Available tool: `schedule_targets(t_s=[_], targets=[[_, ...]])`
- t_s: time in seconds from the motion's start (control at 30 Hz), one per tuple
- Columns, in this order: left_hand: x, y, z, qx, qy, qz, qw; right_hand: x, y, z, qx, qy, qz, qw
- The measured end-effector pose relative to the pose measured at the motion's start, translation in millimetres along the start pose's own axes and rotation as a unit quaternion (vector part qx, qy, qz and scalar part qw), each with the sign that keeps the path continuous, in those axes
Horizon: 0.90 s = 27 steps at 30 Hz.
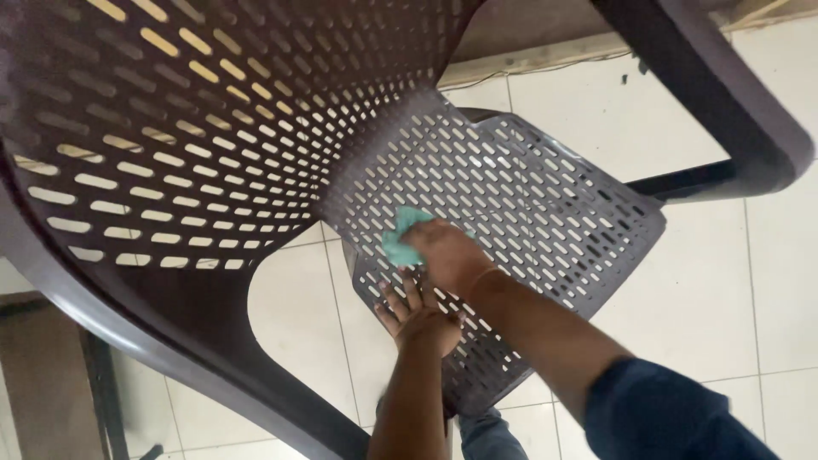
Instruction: The person uses a cloth to wipe down a brown plastic chair, a black office chair, a wooden desk, and a wooden frame. They also move a blue water bottle and wipe it with the cloth while cleaning the surfaces.
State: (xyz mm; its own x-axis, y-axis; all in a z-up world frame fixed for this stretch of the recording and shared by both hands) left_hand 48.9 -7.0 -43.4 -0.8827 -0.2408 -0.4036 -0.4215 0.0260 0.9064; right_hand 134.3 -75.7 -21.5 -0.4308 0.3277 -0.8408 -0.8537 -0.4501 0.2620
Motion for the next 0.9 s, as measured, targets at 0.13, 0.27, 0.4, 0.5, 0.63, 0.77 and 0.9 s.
schedule_targets(t_s=[0.13, 0.27, 0.4, 0.5, 0.63, 0.77, 0.9], targets=[[-30.2, 10.0, -16.6, -0.037, 0.081, -0.056, 0.994, -144.8, 54.5, -18.6, 0.025, -0.039, -0.276, 0.96], [-125.9, 64.7, -84.3, 0.223, 0.087, -0.385, 0.891, -264.6, 121.5, -24.1, 0.05, 0.094, -0.531, 0.841], [-227.3, 176.5, -164.8, 0.38, -0.043, -0.642, 0.664, -313.4, 121.3, -55.1, 0.115, 0.139, -0.587, 0.789], [-287.7, 215.6, -202.2, 0.342, -0.183, -0.697, 0.603, -300.6, 96.4, -85.3, 0.122, 0.177, -0.474, 0.854], [-350.5, 193.7, -194.0, 0.166, -0.189, -0.533, 0.808, -248.6, 104.9, -134.1, 0.214, 0.249, -0.385, 0.862], [-345.8, 150.1, -108.0, -0.031, -0.145, -0.393, 0.907, -235.0, 164.4, -144.6, 0.276, 0.283, -0.333, 0.856], [-301.1, 115.8, -114.2, 0.015, -0.164, -0.424, 0.891, -208.4, 222.3, -142.0, 0.325, 0.269, -0.364, 0.83]])
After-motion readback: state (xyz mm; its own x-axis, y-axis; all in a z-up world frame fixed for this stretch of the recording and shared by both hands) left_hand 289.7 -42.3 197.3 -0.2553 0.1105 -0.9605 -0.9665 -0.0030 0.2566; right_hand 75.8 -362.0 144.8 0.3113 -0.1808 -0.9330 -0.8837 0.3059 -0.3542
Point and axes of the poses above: each hand's wrist, its own y-axis away from the middle knuckle, its own x-axis out of the palm, z = x × y, the point moved 7 cm from there along -y, towards the middle knuckle, and after that the axes turned 10 degrees about y, right-handed, at the moved point
